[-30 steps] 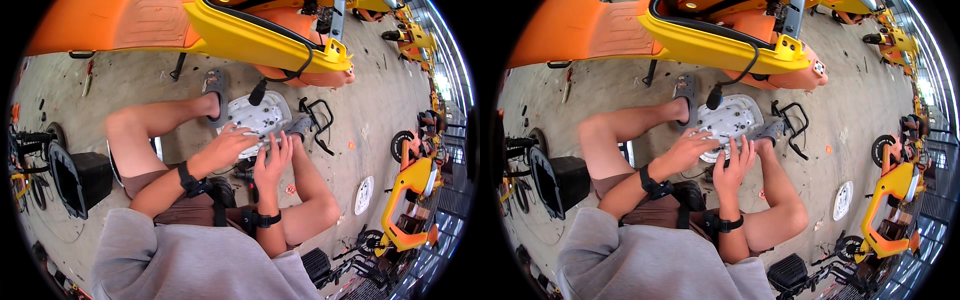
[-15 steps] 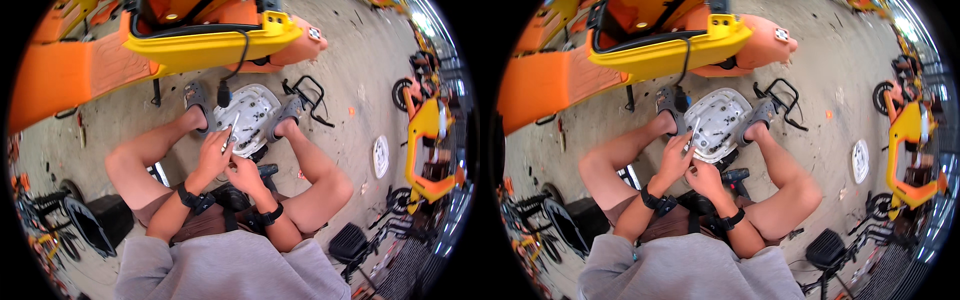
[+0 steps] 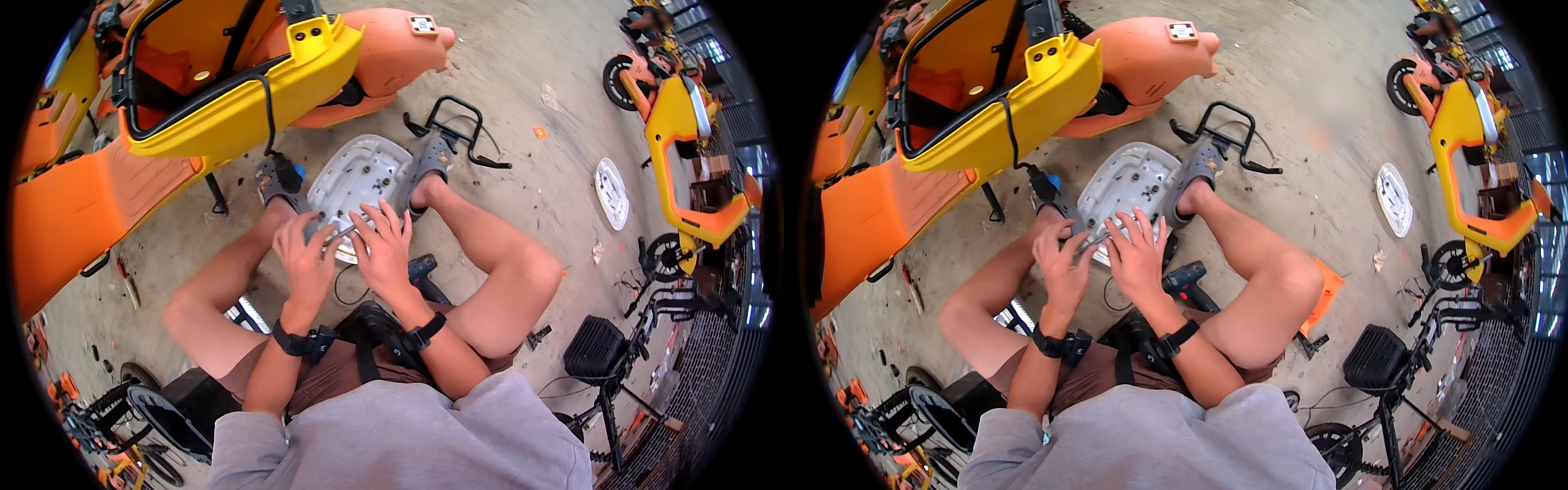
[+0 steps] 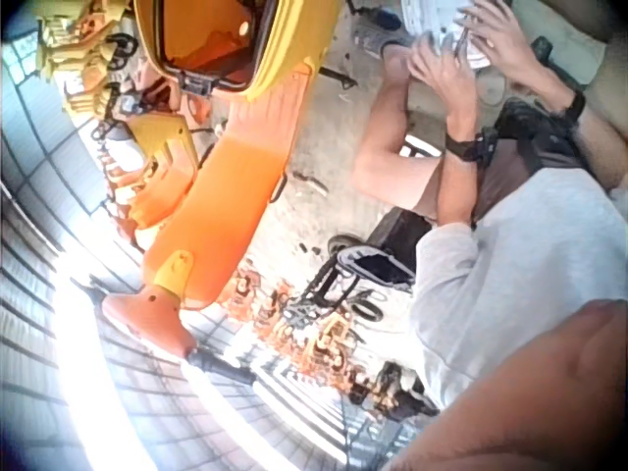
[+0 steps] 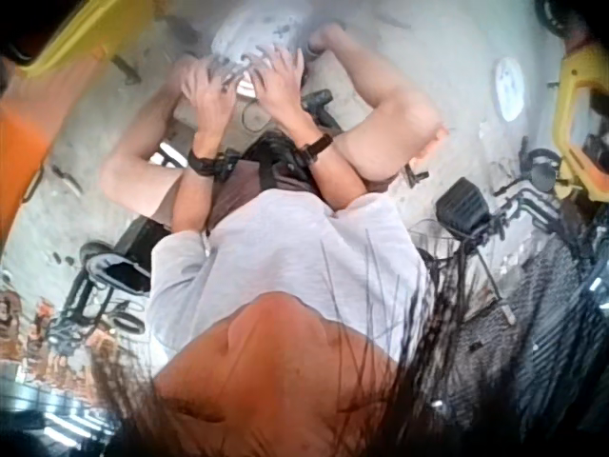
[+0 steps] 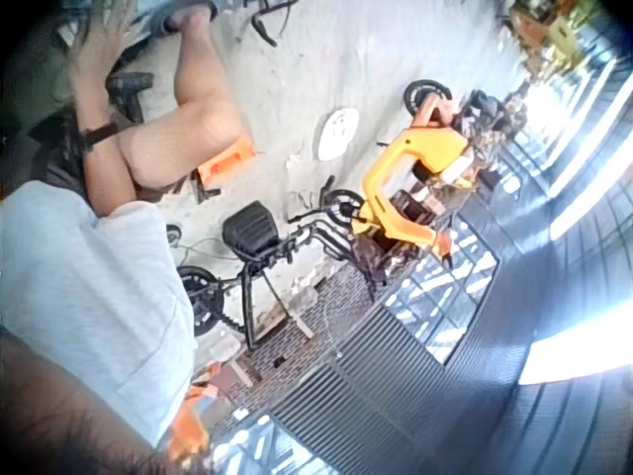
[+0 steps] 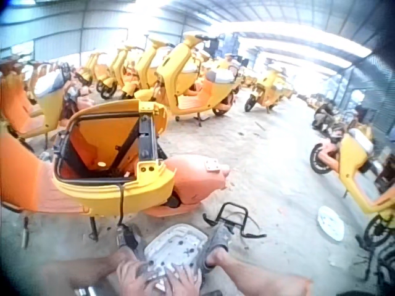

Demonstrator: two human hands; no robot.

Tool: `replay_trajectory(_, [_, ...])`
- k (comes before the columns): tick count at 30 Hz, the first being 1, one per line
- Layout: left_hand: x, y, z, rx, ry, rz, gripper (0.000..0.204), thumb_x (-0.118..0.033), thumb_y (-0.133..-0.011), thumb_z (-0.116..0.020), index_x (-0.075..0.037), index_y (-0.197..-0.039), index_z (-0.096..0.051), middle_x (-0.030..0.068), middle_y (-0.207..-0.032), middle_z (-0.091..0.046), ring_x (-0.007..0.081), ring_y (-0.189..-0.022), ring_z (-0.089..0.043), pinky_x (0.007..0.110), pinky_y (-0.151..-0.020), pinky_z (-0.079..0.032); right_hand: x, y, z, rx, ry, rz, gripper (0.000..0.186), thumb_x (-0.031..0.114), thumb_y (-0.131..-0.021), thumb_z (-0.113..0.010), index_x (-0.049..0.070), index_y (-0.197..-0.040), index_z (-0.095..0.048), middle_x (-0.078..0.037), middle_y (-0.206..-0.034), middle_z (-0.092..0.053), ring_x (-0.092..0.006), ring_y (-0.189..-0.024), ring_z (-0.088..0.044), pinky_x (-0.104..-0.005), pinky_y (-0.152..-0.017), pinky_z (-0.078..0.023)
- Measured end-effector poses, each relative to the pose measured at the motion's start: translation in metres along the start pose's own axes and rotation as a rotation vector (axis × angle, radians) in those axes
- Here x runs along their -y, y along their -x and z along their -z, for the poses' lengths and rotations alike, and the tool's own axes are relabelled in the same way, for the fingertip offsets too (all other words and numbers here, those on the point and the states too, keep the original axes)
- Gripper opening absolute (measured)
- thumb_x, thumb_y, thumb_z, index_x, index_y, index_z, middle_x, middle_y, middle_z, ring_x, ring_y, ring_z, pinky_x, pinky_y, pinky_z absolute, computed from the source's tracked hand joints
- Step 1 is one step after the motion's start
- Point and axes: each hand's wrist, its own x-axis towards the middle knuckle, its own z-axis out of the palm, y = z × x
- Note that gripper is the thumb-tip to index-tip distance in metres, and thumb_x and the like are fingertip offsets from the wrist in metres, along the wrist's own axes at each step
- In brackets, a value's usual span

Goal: The person works on a component of an electric scooter, first removing screws from a white plastic panel and then manipulating a small metal bracket and its fasteners.

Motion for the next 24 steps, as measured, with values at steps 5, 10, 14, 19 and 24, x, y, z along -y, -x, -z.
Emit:
replay_trajectory(5, [0.016, 0.02, 0.003, 0.031, 0.082, 0.205, 0.02, -0.004, -0.074, -0.074, -0.006, -0.093, -0.068, 0.0098, -0.091, -0.062, 0.0246, -0.088, -0.061, 0.035, -0.078, -0.045, 0.002, 0.002, -0.001, -0.03, -0.008, -0.057, 0.021, 0.022, -0.081, -0.071, 0.01, -0.097, -0.072, -0.004, -0.093, -0.068, -0.0241, -0.095, -0.062, -0.0518, -0.104, -0.032])
replay_trajectory(10, [0.027, 0.025, -0.001, 0.146, 0.401, 0.49, 0.026, -0.013, -0.088, -0.065, 0.002, -0.109, -0.064, 0.019, -0.094, -0.066, 0.0247, -0.07, -0.066, 0.033, -0.061, -0.051, 0.025, 0.014, -0.004, 0.164, -0.042, -0.266, 0.025, 0.03, -0.085, -0.067, 0.006, -0.088, -0.072, -0.016, -0.068, -0.065, -0.0348, -0.063, -0.064, -0.0424, -0.059, -0.051])
replay_trajectory(14, [0.031, 0.029, -0.005, 0.271, 0.448, 0.492, 0.036, -0.016, -0.093, -0.06, 0.007, -0.121, -0.056, 0.0175, -0.097, -0.067, 0.0217, -0.079, -0.065, 0.032, -0.068, -0.051, 0.033, 0.034, -0.026, 0.29, -0.12, -0.196, 0.022, 0.026, -0.087, -0.061, 0.006, -0.092, -0.07, -0.02, -0.068, -0.064, -0.039, -0.066, -0.064, -0.0463, -0.058, -0.051])
replay_trajectory(19, [0.066, 0.026, -0.01, 0.281, 0.349, 0.412, 0.036, -0.009, -0.092, -0.057, 0.005, -0.124, -0.054, 0.023, -0.095, -0.066, 0.0342, -0.079, -0.065, 0.04, -0.072, -0.051, 0.037, 0.026, -0.007, 0.596, -0.335, -0.262, 0.034, 0.033, -0.083, -0.062, 0.007, -0.103, -0.07, -0.017, -0.078, -0.068, -0.0359, -0.078, -0.067, -0.0431, -0.072, -0.053])
replay_trajectory(24, [0.057, -0.003, -0.008, 0.344, 0.167, 0.206, 0.032, -0.012, -0.092, -0.057, -0.008, -0.124, -0.06, 0.0186, -0.098, -0.067, 0.037, -0.087, -0.063, 0.043, -0.077, -0.05, 0.011, 0.012, -0.006, 0.075, -0.438, -0.378, 0.044, 0.014, -0.084, -0.061, 0.002, -0.125, -0.056, -0.02, -0.113, -0.063, -0.0344, -0.103, -0.061, -0.0398, -0.089, -0.048])
